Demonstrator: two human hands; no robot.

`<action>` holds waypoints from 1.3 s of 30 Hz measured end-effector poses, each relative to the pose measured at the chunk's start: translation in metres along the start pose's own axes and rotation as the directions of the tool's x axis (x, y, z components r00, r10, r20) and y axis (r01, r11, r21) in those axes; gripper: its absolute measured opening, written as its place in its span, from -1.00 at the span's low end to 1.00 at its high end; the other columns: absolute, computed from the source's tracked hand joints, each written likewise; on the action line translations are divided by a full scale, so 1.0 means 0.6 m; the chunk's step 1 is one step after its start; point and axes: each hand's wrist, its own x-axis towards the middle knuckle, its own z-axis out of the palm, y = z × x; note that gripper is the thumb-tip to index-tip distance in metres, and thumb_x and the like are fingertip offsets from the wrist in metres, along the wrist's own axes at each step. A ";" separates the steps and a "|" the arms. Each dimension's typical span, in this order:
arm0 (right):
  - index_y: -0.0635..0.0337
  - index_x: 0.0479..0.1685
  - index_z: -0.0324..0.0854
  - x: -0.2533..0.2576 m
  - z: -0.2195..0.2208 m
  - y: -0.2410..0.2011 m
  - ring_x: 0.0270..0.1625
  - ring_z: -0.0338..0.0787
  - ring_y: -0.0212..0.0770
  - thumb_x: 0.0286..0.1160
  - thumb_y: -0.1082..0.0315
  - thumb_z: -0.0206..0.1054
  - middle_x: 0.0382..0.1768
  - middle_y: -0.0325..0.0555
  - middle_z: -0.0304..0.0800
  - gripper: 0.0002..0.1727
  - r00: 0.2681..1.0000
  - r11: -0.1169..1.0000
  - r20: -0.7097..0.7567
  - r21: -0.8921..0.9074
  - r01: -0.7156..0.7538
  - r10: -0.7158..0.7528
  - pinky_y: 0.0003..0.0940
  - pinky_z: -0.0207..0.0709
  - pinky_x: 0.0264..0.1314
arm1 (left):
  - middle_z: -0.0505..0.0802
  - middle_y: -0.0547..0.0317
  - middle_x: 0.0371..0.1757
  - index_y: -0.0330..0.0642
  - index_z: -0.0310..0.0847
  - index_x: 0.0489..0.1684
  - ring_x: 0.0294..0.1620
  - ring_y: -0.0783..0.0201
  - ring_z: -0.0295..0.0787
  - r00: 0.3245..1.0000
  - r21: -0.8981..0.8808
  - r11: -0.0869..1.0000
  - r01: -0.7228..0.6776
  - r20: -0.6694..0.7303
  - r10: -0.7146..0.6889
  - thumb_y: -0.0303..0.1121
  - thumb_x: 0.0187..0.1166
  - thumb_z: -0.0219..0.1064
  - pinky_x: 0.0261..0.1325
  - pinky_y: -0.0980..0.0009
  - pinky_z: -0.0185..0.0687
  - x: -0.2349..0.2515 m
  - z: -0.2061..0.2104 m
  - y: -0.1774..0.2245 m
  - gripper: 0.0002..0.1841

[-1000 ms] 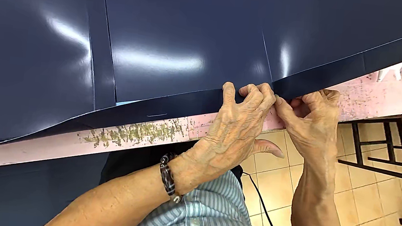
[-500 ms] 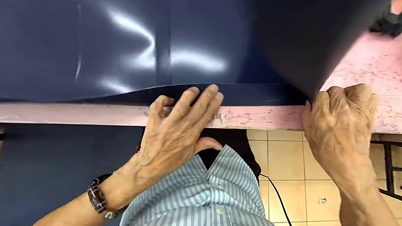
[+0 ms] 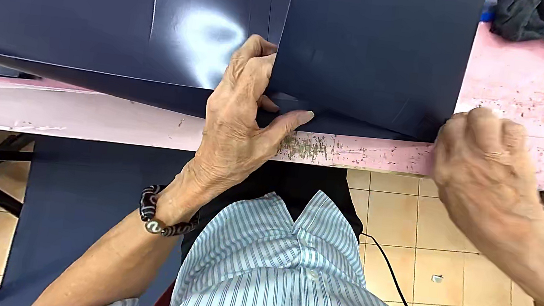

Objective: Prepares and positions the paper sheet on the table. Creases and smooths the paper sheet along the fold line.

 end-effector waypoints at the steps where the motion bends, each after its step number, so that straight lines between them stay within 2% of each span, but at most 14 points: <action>1: 0.71 -0.07 0.57 -0.004 -0.004 0.017 0.39 0.52 0.56 0.51 0.67 0.22 0.32 0.64 0.48 -0.83 1.000 0.992 -0.008 0.126 0.017 -0.016 0.26 0.45 0.28 | 0.70 -0.04 0.22 -0.33 0.54 0.29 0.11 0.38 0.75 1.000 0.062 0.998 -0.014 0.013 0.013 -0.35 0.54 0.48 0.13 0.54 0.71 -0.001 -0.004 -0.001 -0.58; 3: 0.66 -0.14 0.64 -0.001 0.000 0.046 0.73 0.18 0.61 0.72 0.29 0.20 0.68 0.63 0.17 -0.57 0.996 0.940 -0.072 0.333 0.073 -0.051 0.34 0.25 0.65 | 0.82 -0.09 0.09 -0.37 0.71 0.06 0.10 0.27 0.74 0.999 0.106 0.993 -0.047 0.029 0.044 -0.37 0.56 0.45 0.20 0.43 0.58 0.000 -0.006 -0.002 -0.74; 5: 0.60 -0.28 0.70 0.023 0.004 0.053 0.73 0.29 0.49 0.79 -0.01 0.09 0.64 0.54 0.32 -0.32 0.987 0.882 -0.158 0.465 0.074 0.001 0.23 0.32 0.66 | 0.84 -0.07 0.07 -0.33 0.77 -0.03 0.16 0.24 0.74 0.997 0.117 0.991 -0.068 0.039 0.063 -0.39 0.56 0.44 0.28 0.41 0.54 0.001 -0.008 -0.004 -0.80; 8: 0.52 -0.17 0.78 0.071 0.010 0.024 0.18 0.80 0.35 0.86 0.12 0.04 0.10 0.42 0.80 -0.42 0.923 0.821 -0.296 0.570 -0.036 0.246 0.13 0.59 0.16 | 0.84 -0.05 0.12 -0.28 0.82 -0.07 0.24 0.19 0.71 0.997 0.124 0.990 -0.062 0.047 0.057 -0.39 0.53 0.47 0.33 0.34 0.51 0.002 -0.009 -0.006 -0.83; 11: 0.45 -0.48 0.59 0.116 0.048 0.005 -0.13 0.72 0.32 0.74 -0.16 0.15 -0.27 0.37 0.70 -0.28 0.841 0.852 -0.402 0.508 -0.123 0.362 0.12 0.40 -0.12 | 0.77 -0.14 0.10 -0.34 0.76 -0.01 0.13 0.12 0.68 1.000 0.177 0.984 -0.020 0.008 0.019 -0.36 0.46 0.53 0.18 0.28 0.53 0.005 -0.006 -0.001 -0.73; 13: 0.41 -0.21 0.60 0.127 0.063 0.004 0.14 0.63 0.39 0.68 -0.25 0.16 0.03 0.44 0.66 -0.28 0.852 0.825 -0.387 0.557 -0.089 0.353 0.21 0.31 0.12 | 0.59 -0.05 0.04 -0.31 0.60 0.06 -0.07 0.29 0.61 0.999 0.206 0.978 0.013 -0.035 -0.006 -0.37 0.42 0.55 -0.09 0.53 0.56 0.007 -0.008 0.002 -0.65; 16: 0.16 0.72 0.35 0.130 0.068 0.001 0.80 0.19 0.38 0.78 -0.26 -0.04 0.76 0.26 0.27 -0.22 0.911 0.788 -0.303 0.615 -0.036 0.278 0.45 -0.15 0.75 | 0.54 -0.01 -0.13 -0.34 0.62 -0.10 -0.18 0.30 0.48 0.993 0.225 0.974 -0.009 -0.115 0.036 -0.44 0.37 0.52 -0.19 0.53 0.36 0.002 -0.004 0.005 -0.75; 18: -0.07 0.90 0.11 0.132 0.070 0.006 0.89 -0.05 0.36 0.74 -0.38 -0.25 0.87 0.13 0.07 -0.14 0.945 0.767 -0.238 0.641 -0.021 0.225 0.56 -0.44 0.77 | 0.58 0.04 -0.24 -0.35 0.60 -0.10 -0.34 0.38 0.50 0.996 0.213 0.977 -0.006 -0.081 0.024 -0.45 0.41 0.49 -0.32 0.59 0.39 -0.007 -0.009 0.001 -0.77; 20: -0.17 0.93 0.03 0.133 0.071 0.010 0.90 -0.14 0.41 0.57 -0.57 -0.38 0.89 0.13 -0.03 0.01 0.962 0.769 -0.193 0.639 -0.025 0.192 0.62 -0.48 0.72 | 0.70 0.03 -0.20 -0.38 0.58 0.01 -0.35 0.47 0.67 1.000 0.073 0.997 0.010 0.013 -0.011 -0.44 0.44 0.44 -0.34 0.65 0.59 -0.013 -0.018 -0.004 -0.72; 22: -0.25 0.92 0.04 0.135 0.070 0.010 0.88 -0.16 0.48 0.44 -0.67 -0.36 0.89 0.19 -0.06 0.08 0.972 0.789 -0.159 0.613 -0.041 0.174 0.66 -0.47 0.69 | 0.70 0.11 0.08 -0.33 0.45 0.32 -0.06 0.48 0.83 0.983 -0.150 0.980 0.130 0.151 -0.107 -0.21 0.60 0.34 -0.07 0.58 0.85 -0.010 -0.031 -0.004 -0.55; 24: -0.38 0.91 0.06 0.137 0.070 0.007 0.87 -0.17 0.50 0.39 -0.71 -0.33 0.89 0.21 -0.07 0.06 0.976 0.816 -0.135 0.575 -0.063 0.170 0.68 -0.46 0.67 | 0.71 0.27 0.00 -0.19 0.41 0.29 -0.11 0.52 0.80 0.950 -0.270 0.920 0.284 0.206 -0.233 0.06 0.71 0.17 -0.07 0.55 0.82 -0.002 -0.037 0.002 -0.51; 28: -0.52 0.88 0.08 0.139 0.069 0.007 0.85 -0.23 0.59 0.36 -0.73 -0.32 0.89 0.24 -0.09 0.03 0.979 0.834 -0.118 0.547 -0.075 0.165 0.73 -0.44 0.62 | 0.77 0.30 -0.30 -0.23 0.57 -0.10 -0.43 0.57 0.73 0.967 -0.174 0.952 0.251 0.008 -0.253 -0.26 0.66 0.36 -0.35 0.65 0.72 0.026 -0.007 -0.001 -0.80; 36: -0.53 0.87 0.09 0.140 0.066 0.009 0.83 -0.18 0.63 0.37 -0.72 -0.31 0.88 0.26 -0.06 0.01 0.985 0.831 -0.095 0.552 -0.070 0.146 0.74 -0.40 0.60 | 0.59 0.11 -0.04 -0.39 0.18 0.56 -0.44 0.53 0.56 0.959 -0.072 0.957 0.281 0.046 -0.279 -0.39 0.40 0.49 -0.46 0.69 0.50 0.028 -0.008 -0.012 -0.26; 39: -0.54 0.87 0.10 0.140 0.065 0.010 0.83 -0.17 0.63 0.36 -0.73 -0.33 0.87 0.28 -0.06 0.01 0.986 0.834 -0.083 0.547 -0.074 0.143 0.74 -0.39 0.60 | 0.57 0.09 -0.02 -0.36 0.23 0.58 -0.45 0.53 0.52 0.967 -0.070 0.965 0.253 0.043 -0.251 -0.43 0.40 0.46 -0.48 0.71 0.45 0.030 -0.005 -0.013 -0.29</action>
